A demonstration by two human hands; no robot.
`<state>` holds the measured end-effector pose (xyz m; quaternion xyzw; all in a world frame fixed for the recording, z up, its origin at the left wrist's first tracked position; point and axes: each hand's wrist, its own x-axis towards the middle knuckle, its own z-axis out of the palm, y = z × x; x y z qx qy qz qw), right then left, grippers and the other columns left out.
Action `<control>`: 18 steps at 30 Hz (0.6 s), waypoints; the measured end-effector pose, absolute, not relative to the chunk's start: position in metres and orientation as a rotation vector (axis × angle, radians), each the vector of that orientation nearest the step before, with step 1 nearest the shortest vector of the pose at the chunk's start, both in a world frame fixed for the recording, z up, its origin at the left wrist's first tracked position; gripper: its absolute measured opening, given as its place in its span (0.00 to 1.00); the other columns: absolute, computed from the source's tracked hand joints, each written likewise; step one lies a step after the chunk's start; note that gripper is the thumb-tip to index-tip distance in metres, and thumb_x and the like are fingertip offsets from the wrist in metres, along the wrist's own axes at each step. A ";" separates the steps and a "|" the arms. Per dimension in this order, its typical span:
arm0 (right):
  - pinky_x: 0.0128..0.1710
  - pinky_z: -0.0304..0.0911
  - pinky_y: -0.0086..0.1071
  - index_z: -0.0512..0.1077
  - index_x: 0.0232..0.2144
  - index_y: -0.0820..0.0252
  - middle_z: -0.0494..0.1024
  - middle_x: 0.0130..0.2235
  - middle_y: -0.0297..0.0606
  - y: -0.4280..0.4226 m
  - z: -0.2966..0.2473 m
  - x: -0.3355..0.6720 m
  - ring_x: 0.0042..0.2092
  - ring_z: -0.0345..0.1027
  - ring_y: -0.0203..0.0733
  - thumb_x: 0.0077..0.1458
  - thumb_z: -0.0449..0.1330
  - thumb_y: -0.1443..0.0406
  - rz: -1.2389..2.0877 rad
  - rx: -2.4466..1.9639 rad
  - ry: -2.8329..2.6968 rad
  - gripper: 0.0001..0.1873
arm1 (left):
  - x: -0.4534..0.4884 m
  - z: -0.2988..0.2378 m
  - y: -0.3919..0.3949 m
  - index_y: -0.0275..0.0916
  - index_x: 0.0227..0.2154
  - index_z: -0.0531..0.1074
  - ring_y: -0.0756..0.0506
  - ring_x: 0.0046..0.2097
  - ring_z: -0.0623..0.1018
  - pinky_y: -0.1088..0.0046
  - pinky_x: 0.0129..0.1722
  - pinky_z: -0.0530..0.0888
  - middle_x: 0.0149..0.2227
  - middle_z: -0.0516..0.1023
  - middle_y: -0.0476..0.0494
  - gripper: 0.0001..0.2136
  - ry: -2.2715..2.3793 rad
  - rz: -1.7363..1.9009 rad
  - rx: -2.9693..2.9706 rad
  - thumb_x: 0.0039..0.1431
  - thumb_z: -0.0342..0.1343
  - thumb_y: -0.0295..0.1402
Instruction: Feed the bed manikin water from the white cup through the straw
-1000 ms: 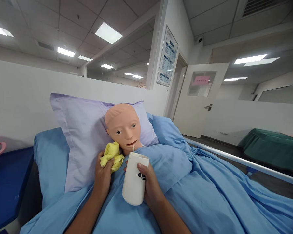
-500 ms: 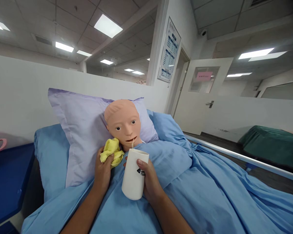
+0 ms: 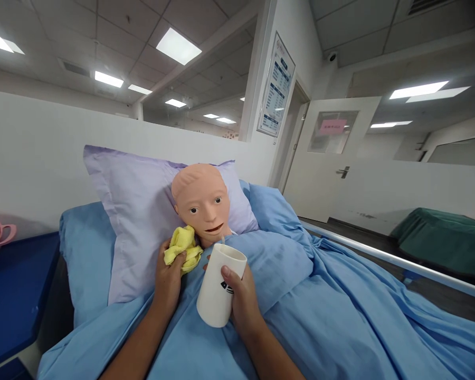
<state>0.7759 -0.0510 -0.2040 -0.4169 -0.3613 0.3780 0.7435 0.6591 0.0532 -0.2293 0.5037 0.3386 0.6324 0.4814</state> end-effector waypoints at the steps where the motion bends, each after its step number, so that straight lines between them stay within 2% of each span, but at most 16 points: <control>1: 0.36 0.70 0.38 0.72 0.44 0.58 0.80 0.35 0.39 -0.051 -0.206 0.775 0.35 0.73 0.45 0.42 0.70 0.48 0.785 -0.916 -0.799 0.31 | 0.659 -0.229 0.053 0.43 0.53 0.67 0.44 0.47 0.76 0.67 0.47 0.74 0.48 0.75 0.45 0.24 0.831 1.544 1.236 0.54 0.61 0.42; 6: 0.34 0.69 0.38 0.70 0.50 0.56 0.80 0.35 0.38 -0.053 -0.212 0.771 0.34 0.72 0.45 0.42 0.71 0.48 0.618 -0.904 -0.838 0.36 | 0.659 -0.225 0.051 0.43 0.52 0.67 0.44 0.46 0.76 0.67 0.47 0.74 0.47 0.76 0.45 0.23 0.832 1.553 1.281 0.54 0.59 0.42; 10: 0.39 0.70 0.40 0.71 0.47 0.55 0.80 0.40 0.40 -0.055 -0.217 0.771 0.40 0.73 0.49 0.42 0.71 0.51 0.492 -0.912 -0.845 0.31 | 0.659 -0.224 0.046 0.42 0.50 0.67 0.44 0.46 0.77 0.67 0.46 0.75 0.47 0.76 0.43 0.22 0.908 1.625 1.245 0.54 0.60 0.43; 14: 0.41 0.70 0.42 0.70 0.49 0.55 0.79 0.40 0.40 -0.056 -0.220 0.776 0.40 0.73 0.49 0.45 0.70 0.51 0.431 -0.934 -0.806 0.31 | 0.658 -0.225 0.034 0.44 0.53 0.64 0.42 0.53 0.74 0.65 0.53 0.73 0.53 0.72 0.41 0.22 0.929 1.943 1.347 0.57 0.59 0.40; 18: 0.36 0.69 0.38 0.71 0.46 0.56 0.79 0.36 0.37 -0.054 -0.215 0.786 0.35 0.72 0.45 0.45 0.70 0.50 0.381 -0.973 -0.662 0.29 | 0.668 -0.209 0.020 0.47 0.58 0.62 0.39 0.58 0.71 0.58 0.59 0.70 0.56 0.69 0.39 0.26 0.540 2.274 1.922 0.57 0.58 0.30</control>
